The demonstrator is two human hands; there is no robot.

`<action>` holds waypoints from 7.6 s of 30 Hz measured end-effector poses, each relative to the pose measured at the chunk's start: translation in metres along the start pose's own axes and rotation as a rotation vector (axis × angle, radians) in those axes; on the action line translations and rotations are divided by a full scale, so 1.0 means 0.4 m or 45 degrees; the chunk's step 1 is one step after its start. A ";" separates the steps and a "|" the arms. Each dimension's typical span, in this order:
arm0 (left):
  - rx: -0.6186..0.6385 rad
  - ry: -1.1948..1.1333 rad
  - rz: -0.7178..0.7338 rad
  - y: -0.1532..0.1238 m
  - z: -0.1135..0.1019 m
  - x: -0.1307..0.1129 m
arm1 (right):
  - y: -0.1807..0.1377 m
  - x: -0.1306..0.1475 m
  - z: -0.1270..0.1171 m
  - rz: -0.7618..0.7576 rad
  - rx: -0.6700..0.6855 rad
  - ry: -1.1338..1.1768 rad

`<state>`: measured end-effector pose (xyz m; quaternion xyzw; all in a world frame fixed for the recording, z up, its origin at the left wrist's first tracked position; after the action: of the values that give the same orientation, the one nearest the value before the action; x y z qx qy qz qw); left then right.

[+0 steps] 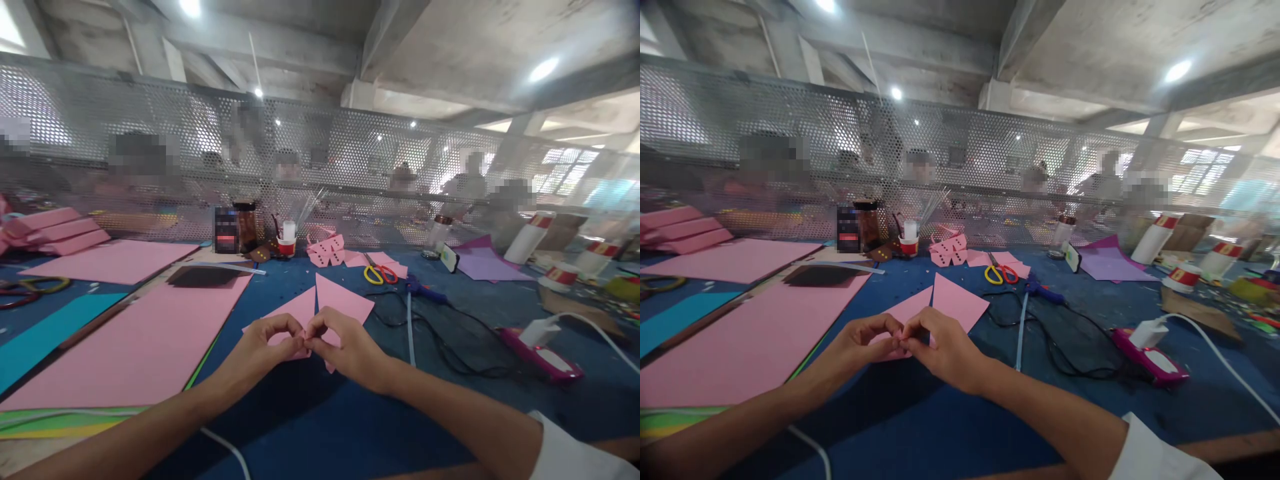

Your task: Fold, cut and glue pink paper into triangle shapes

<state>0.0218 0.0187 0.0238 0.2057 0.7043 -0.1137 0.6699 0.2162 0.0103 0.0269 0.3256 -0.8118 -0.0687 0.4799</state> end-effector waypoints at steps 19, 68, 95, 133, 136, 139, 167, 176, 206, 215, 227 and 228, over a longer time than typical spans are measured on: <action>0.015 -0.133 -0.067 0.003 -0.001 0.021 | 0.002 0.002 0.002 -0.036 -0.031 -0.068; -0.058 0.066 -0.029 0.003 -0.004 -0.001 | -0.003 -0.001 -0.004 -0.012 -0.044 -0.066; -0.004 -0.170 -0.146 0.003 0.002 0.009 | -0.001 0.002 0.002 -0.001 -0.036 -0.059; 0.111 0.250 0.051 -0.016 0.011 -0.009 | 0.014 -0.015 -0.021 0.177 -0.150 0.172; -0.057 0.351 0.119 -0.013 0.008 -0.009 | 0.005 -0.013 -0.013 0.186 -0.121 0.067; -0.199 0.489 0.235 -0.013 0.007 -0.005 | -0.001 -0.015 -0.002 0.174 -0.064 0.014; -0.364 0.665 0.323 0.010 -0.043 -0.002 | 0.028 -0.106 -0.055 0.011 -0.220 -0.530; -0.410 0.522 0.099 0.029 -0.074 0.014 | 0.022 -0.110 -0.041 -0.039 -0.184 -0.639; -0.608 1.477 0.274 0.020 -0.338 -0.001 | -0.028 -0.071 -0.114 0.063 -0.033 -0.743; -0.536 1.744 0.135 0.009 -0.422 0.053 | -0.087 -0.069 -0.069 0.039 0.145 -0.825; -0.071 1.421 0.331 0.015 -0.228 0.052 | -0.090 -0.093 -0.069 0.009 0.099 -0.961; 0.058 1.335 0.307 0.009 -0.197 0.054 | -0.089 -0.096 -0.072 0.015 0.092 -0.961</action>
<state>-0.0478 0.0593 0.0090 0.3288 0.9130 0.0668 0.2321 0.2689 0.0109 -0.0011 0.2895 -0.9352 -0.1523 0.1355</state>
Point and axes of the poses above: each hand's wrist, its own y-axis towards the middle knuckle, its own z-axis out of the palm, x = y × z, the point moved 1 cm from there along y, towards the middle knuckle, and after that the axes turned 5 degrees about -y, right-handed, at the moved point
